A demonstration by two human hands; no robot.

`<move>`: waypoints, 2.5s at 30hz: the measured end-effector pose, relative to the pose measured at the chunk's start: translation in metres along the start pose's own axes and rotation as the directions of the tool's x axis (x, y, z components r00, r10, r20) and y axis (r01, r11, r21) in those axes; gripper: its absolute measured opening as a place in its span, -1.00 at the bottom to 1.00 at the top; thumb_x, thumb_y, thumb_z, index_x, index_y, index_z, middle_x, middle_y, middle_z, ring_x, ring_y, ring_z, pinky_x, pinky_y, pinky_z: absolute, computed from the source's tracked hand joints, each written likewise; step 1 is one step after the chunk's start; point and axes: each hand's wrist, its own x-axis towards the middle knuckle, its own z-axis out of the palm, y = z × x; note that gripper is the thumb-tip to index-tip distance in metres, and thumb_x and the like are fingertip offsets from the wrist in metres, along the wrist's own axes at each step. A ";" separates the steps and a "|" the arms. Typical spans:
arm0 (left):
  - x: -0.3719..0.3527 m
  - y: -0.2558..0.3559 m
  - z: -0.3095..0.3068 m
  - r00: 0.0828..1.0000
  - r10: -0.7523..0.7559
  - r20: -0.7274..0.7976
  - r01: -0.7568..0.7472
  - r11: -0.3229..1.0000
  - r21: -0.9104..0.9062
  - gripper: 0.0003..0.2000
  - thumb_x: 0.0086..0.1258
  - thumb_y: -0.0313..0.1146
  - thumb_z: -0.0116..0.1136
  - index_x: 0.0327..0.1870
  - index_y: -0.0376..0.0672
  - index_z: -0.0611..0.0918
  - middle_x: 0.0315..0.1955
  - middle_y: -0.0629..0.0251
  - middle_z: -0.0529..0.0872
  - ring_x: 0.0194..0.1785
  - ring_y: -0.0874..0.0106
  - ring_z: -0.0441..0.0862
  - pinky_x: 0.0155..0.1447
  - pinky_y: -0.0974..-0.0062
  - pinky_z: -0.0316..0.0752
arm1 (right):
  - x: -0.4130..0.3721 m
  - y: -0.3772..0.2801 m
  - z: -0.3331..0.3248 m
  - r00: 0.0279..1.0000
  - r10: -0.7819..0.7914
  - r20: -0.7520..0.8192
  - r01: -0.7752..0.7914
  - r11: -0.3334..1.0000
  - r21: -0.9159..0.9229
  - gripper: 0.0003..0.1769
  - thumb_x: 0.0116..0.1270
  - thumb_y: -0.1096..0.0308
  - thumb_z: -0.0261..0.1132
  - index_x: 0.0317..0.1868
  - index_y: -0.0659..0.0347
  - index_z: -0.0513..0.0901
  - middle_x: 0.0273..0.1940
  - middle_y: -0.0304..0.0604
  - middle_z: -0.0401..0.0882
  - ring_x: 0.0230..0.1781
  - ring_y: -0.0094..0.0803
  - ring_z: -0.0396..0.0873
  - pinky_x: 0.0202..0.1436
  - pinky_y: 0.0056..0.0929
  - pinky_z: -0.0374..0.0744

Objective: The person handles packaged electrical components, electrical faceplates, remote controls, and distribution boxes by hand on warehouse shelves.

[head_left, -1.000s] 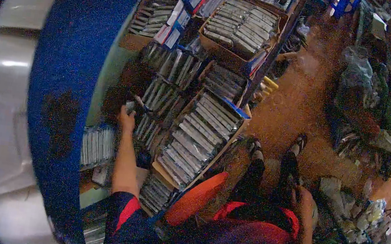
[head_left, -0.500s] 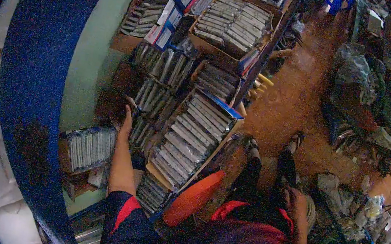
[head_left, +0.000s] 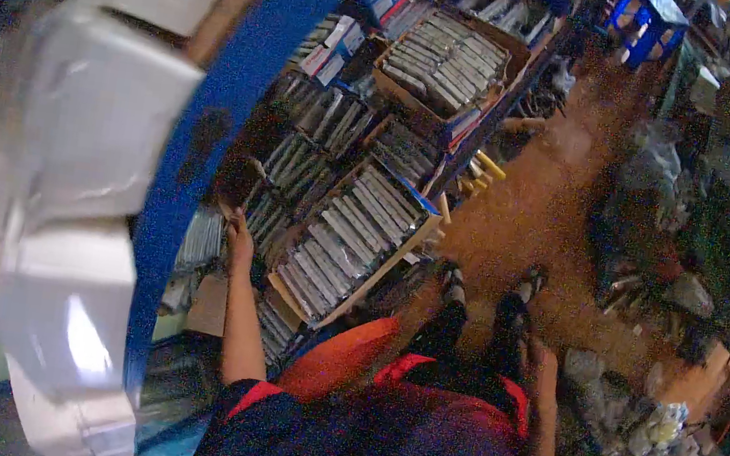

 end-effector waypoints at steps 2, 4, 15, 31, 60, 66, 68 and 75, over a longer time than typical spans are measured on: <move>-0.046 0.023 -0.007 1.000 0.011 -0.008 -0.008 0.956 0.294 -0.43 0.42 0.03 -0.11 0.23 -0.29 0.30 0.09 0.02 0.46 0.20 0.20 0.37 0.25 0.31 0.22 | 0.009 0.000 -0.009 1.000 -0.015 -0.005 0.015 1.000 0.012 -0.76 0.28 0.34 0.16 -0.10 0.28 0.57 -0.23 0.13 0.58 -0.24 0.03 0.56 -0.19 -0.20 0.51; -0.077 0.099 -0.032 0.985 -0.171 0.028 0.170 0.985 0.024 -0.49 0.42 -0.01 -0.08 0.19 -0.25 0.37 0.04 0.05 0.51 0.17 0.19 0.41 0.22 0.32 0.26 | 0.017 -0.006 -0.021 1.000 -0.012 0.022 0.011 0.998 0.062 -0.78 0.28 0.35 0.16 -0.15 0.29 0.59 -0.26 0.14 0.59 -0.26 0.03 0.57 -0.21 -0.21 0.51; -0.207 0.218 -0.051 0.910 -0.347 -0.227 0.302 0.930 -0.211 -0.50 0.35 -0.01 0.03 0.23 -0.04 0.35 0.08 0.06 0.49 0.02 0.23 0.52 -0.01 0.27 0.46 | 0.086 0.036 -0.089 0.932 -0.356 0.067 0.359 0.933 -0.030 -0.72 0.29 0.30 0.16 -0.06 0.26 0.56 -0.25 0.11 0.61 -0.26 -0.01 0.61 -0.25 -0.24 0.53; -0.249 0.199 -0.001 0.671 -0.341 0.659 0.674 -0.090 -0.733 -0.18 0.21 -0.01 0.23 0.35 -0.24 0.08 0.03 -0.03 0.45 -0.04 0.16 0.59 0.04 0.24 0.54 | 0.162 -0.085 -0.058 0.861 -0.439 0.258 0.283 0.834 0.474 -0.48 0.31 0.04 0.17 0.11 0.25 0.45 0.03 0.09 0.52 0.04 -0.17 0.51 0.06 -0.31 0.46; -0.018 0.083 -0.090 0.846 -0.518 0.128 0.252 0.176 -0.952 -0.40 0.18 -0.27 0.24 0.22 -0.11 0.24 0.02 0.11 0.47 -0.07 0.21 0.53 -0.02 0.21 0.57 | 0.373 -0.394 0.236 0.682 -0.725 -0.092 0.698 0.610 0.375 -0.62 0.21 0.34 0.23 0.02 0.26 0.43 -0.21 0.00 0.59 -0.18 -0.14 0.55 -0.12 -0.27 0.53; -0.072 0.073 -0.094 0.817 -0.555 0.155 0.284 0.152 -0.947 -0.46 0.21 -0.27 0.18 0.18 -0.15 0.27 0.02 0.12 0.48 -0.06 0.21 0.54 -0.01 0.22 0.56 | 0.382 -0.368 0.242 0.780 -0.621 0.073 0.501 0.690 0.523 -0.67 0.24 0.37 0.21 0.01 0.28 0.46 -0.18 -0.09 0.57 -0.17 -0.26 0.52 -0.13 -0.33 0.51; -0.071 0.073 -0.093 0.809 -0.563 0.168 0.295 0.141 -0.945 -0.49 0.22 -0.27 0.16 0.17 -0.17 0.29 0.02 0.12 0.48 -0.06 0.20 0.54 -0.01 0.22 0.56 | 0.376 -0.362 0.233 0.783 -0.617 0.078 0.457 0.656 0.601 -0.68 0.25 0.38 0.21 0.00 0.28 0.47 -0.17 -0.12 0.57 -0.17 -0.31 0.51 -0.13 -0.35 0.51; -0.043 0.073 -0.068 0.808 -0.534 0.250 0.308 0.021 -0.951 -0.56 0.25 -0.27 0.09 0.12 -0.21 0.33 0.03 0.12 0.49 -0.05 0.19 0.54 0.01 0.22 0.54 | 0.270 -0.301 0.090 0.870 -0.464 0.168 0.183 0.619 0.764 -0.60 0.32 0.23 0.21 0.05 0.33 0.48 -0.03 -0.11 0.54 -0.08 -0.38 0.50 -0.02 -0.42 0.48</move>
